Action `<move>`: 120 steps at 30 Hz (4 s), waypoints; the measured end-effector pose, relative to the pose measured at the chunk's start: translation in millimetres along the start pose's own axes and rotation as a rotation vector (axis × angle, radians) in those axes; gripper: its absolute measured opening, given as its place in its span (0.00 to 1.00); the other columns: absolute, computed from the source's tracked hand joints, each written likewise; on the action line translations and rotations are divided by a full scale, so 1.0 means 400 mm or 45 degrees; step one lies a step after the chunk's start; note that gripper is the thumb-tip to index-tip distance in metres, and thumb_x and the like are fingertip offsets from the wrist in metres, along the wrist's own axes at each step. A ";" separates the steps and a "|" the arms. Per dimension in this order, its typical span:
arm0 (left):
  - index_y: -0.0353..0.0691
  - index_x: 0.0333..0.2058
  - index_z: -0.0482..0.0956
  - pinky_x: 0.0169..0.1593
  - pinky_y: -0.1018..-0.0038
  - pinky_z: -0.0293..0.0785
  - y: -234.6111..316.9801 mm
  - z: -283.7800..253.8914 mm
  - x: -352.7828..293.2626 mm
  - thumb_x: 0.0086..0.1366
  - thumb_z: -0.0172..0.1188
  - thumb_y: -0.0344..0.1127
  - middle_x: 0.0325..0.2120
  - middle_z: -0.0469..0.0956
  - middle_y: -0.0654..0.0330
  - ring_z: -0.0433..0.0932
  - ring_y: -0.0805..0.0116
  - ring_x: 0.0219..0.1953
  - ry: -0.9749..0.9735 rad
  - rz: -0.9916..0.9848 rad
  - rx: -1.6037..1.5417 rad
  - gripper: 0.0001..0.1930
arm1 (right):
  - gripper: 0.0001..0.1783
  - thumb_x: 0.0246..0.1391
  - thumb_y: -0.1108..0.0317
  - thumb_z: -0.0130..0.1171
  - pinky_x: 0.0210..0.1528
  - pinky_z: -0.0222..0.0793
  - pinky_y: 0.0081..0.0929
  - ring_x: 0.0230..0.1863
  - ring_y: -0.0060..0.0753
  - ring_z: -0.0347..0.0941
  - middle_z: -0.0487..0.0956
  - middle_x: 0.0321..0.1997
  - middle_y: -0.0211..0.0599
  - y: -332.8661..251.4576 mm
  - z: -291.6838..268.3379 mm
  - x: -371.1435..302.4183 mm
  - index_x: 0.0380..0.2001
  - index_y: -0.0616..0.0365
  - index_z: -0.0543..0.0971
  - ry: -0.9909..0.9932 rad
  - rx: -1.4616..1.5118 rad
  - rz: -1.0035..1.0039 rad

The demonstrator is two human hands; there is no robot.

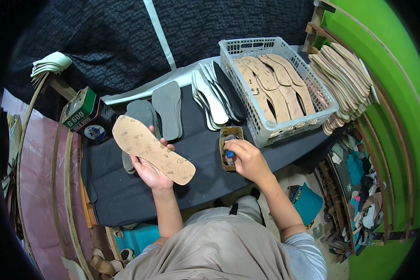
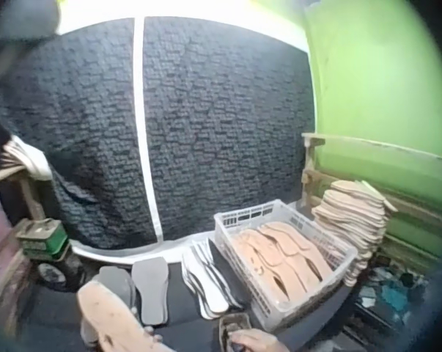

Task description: The person applies glue to shoe insoles using a brush and places the coated insoles into a plastic basket.

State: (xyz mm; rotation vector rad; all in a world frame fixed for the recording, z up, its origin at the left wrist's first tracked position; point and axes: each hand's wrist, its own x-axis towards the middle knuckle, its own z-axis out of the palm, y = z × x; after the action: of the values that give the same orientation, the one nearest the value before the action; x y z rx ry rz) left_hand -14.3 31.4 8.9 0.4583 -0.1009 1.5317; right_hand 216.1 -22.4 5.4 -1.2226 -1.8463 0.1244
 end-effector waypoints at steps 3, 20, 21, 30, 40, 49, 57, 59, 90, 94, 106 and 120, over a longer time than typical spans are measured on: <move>0.50 0.62 0.55 0.45 0.55 0.71 -0.030 0.011 0.004 0.67 0.29 0.57 0.59 0.60 0.54 0.74 0.52 0.43 0.027 -0.097 0.016 0.30 | 0.22 0.35 0.88 0.51 0.46 0.72 0.31 0.43 0.44 0.74 0.78 0.40 0.42 0.019 -0.008 -0.034 0.37 0.58 0.77 -0.103 0.036 0.083; 0.53 0.64 0.42 0.58 0.48 0.63 -0.264 0.128 0.026 0.68 0.36 0.52 0.59 0.54 0.41 0.59 0.46 0.60 -0.130 -0.108 0.458 0.29 | 0.45 0.43 0.61 0.68 0.49 0.68 0.33 0.52 0.49 0.70 0.68 0.53 0.57 -0.030 -0.148 0.112 0.59 0.67 0.55 -0.191 0.370 0.164; 0.62 0.64 0.36 0.59 0.49 0.60 -0.282 0.136 0.025 0.66 0.46 0.48 0.61 0.52 0.43 0.57 0.47 0.61 -0.133 -0.112 0.467 0.34 | 0.48 0.42 0.60 0.68 0.50 0.67 0.35 0.52 0.51 0.69 0.68 0.53 0.58 -0.028 -0.154 0.126 0.60 0.67 0.54 -0.250 0.440 0.215; 0.62 0.65 0.32 0.55 0.58 0.63 -0.357 0.180 0.025 0.67 0.45 0.37 0.59 0.54 0.43 0.60 0.53 0.58 -0.208 -0.098 0.775 0.36 | 0.48 0.41 0.69 0.69 0.39 0.73 0.24 0.41 0.27 0.74 0.72 0.43 0.46 0.141 -0.274 0.195 0.61 0.69 0.52 -0.102 0.354 0.343; 0.44 0.59 0.52 0.42 0.65 0.69 -0.360 0.168 -0.042 0.62 0.41 0.45 0.33 0.68 0.53 0.69 0.63 0.34 0.235 0.054 0.820 0.28 | 0.55 0.43 0.53 0.63 0.41 0.73 0.34 0.40 0.58 0.75 0.73 0.40 0.71 0.371 -0.207 0.282 0.56 0.87 0.44 -0.771 -0.465 0.603; 0.43 0.54 0.55 0.40 0.66 0.68 -0.376 0.140 -0.097 0.62 0.40 0.46 0.28 0.67 0.56 0.67 0.65 0.30 0.340 0.138 0.913 0.24 | 0.55 0.45 0.53 0.62 0.38 0.73 0.37 0.37 0.56 0.76 0.76 0.33 0.65 0.383 -0.161 0.250 0.57 0.86 0.41 -1.092 -0.486 0.446; 0.36 0.42 0.70 0.37 0.77 0.67 -0.235 -0.047 0.048 0.63 0.52 0.33 0.27 0.71 0.59 0.71 0.71 0.29 0.451 0.188 2.007 0.11 | 0.37 0.50 0.53 0.57 0.31 0.72 0.39 0.29 0.49 0.77 0.78 0.25 0.52 0.324 -0.304 0.260 0.54 0.73 0.61 -0.708 -0.628 0.387; 0.37 0.43 0.70 0.39 0.69 0.70 -0.207 -0.094 0.119 0.61 0.53 0.33 0.29 0.73 0.54 0.75 0.62 0.32 0.444 0.310 2.607 0.12 | 0.35 0.50 0.55 0.58 0.30 0.72 0.37 0.26 0.45 0.77 0.78 0.23 0.48 0.288 -0.328 0.236 0.53 0.71 0.63 -0.584 -0.440 0.368; 0.35 0.57 0.52 0.46 0.58 0.73 -0.020 -0.112 0.007 0.42 0.42 0.24 0.38 0.69 0.47 0.74 0.50 0.38 0.139 -0.612 0.466 0.36 | 0.26 0.34 0.78 0.63 0.51 0.66 0.33 0.47 0.43 0.64 0.71 0.52 0.32 -0.022 -0.067 -0.053 0.42 0.43 0.79 -0.518 -0.109 0.146; 0.30 0.54 0.54 0.47 0.52 0.74 0.001 -0.102 -0.024 0.42 0.42 0.23 0.40 0.68 0.45 0.75 0.42 0.41 0.164 -0.600 0.500 0.34 | 0.21 0.34 0.84 0.57 0.48 0.67 0.33 0.42 0.44 0.69 0.76 0.41 0.35 -0.002 -0.047 -0.039 0.37 0.55 0.78 -0.207 -0.018 0.180; 0.33 0.56 0.58 0.28 0.63 0.77 0.035 -0.091 -0.045 0.65 0.24 0.60 0.42 0.70 0.43 0.78 0.51 0.27 -0.038 -0.582 0.311 0.36 | 0.12 0.47 0.87 0.50 0.33 0.73 0.24 0.31 0.31 0.78 0.78 0.33 0.43 -0.030 -0.018 -0.018 0.35 0.64 0.74 0.219 0.202 0.300; 0.35 0.55 0.60 0.25 0.64 0.75 0.013 -0.068 -0.051 0.65 0.20 0.63 0.38 0.71 0.43 0.77 0.52 0.24 0.036 -0.626 0.417 0.38 | 0.13 0.41 0.88 0.46 0.33 0.73 0.22 0.28 0.36 0.78 0.78 0.28 0.43 -0.026 0.006 -0.010 0.32 0.64 0.74 0.052 0.202 0.372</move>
State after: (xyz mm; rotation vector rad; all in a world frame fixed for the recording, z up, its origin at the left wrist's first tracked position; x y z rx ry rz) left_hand -26.6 21.4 -21.8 0.6657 0.2726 1.0691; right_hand 207.6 -30.1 6.9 -1.3644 -1.5817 0.3969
